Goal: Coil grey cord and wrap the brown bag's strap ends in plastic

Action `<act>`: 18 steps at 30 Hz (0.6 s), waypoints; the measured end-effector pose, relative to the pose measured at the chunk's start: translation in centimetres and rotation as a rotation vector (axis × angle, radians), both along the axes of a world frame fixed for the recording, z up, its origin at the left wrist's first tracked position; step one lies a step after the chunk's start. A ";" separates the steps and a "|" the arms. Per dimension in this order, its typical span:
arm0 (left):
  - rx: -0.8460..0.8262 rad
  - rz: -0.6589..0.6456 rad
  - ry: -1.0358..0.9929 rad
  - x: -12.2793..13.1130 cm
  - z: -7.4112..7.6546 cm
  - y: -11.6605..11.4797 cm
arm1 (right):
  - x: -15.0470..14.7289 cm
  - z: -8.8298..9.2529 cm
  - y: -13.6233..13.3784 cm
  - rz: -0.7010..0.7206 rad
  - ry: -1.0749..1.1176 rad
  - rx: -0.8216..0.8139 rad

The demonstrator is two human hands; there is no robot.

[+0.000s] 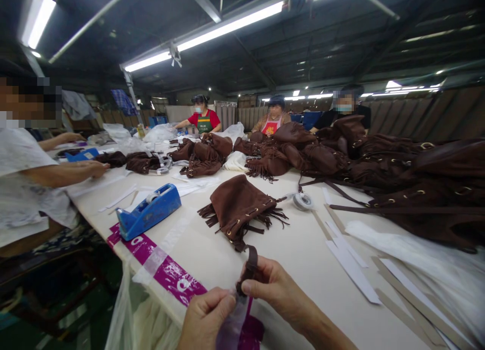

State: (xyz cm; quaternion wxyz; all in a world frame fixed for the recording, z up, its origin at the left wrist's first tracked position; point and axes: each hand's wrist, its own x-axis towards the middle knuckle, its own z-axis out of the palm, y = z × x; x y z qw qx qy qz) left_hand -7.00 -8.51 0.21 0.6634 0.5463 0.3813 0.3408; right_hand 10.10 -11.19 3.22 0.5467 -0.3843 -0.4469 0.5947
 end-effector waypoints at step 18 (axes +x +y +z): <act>-0.414 -0.034 -0.288 1.3 -1.3 -1.3 | 1.2 -0.7 -0.2 0.090 -0.185 -0.037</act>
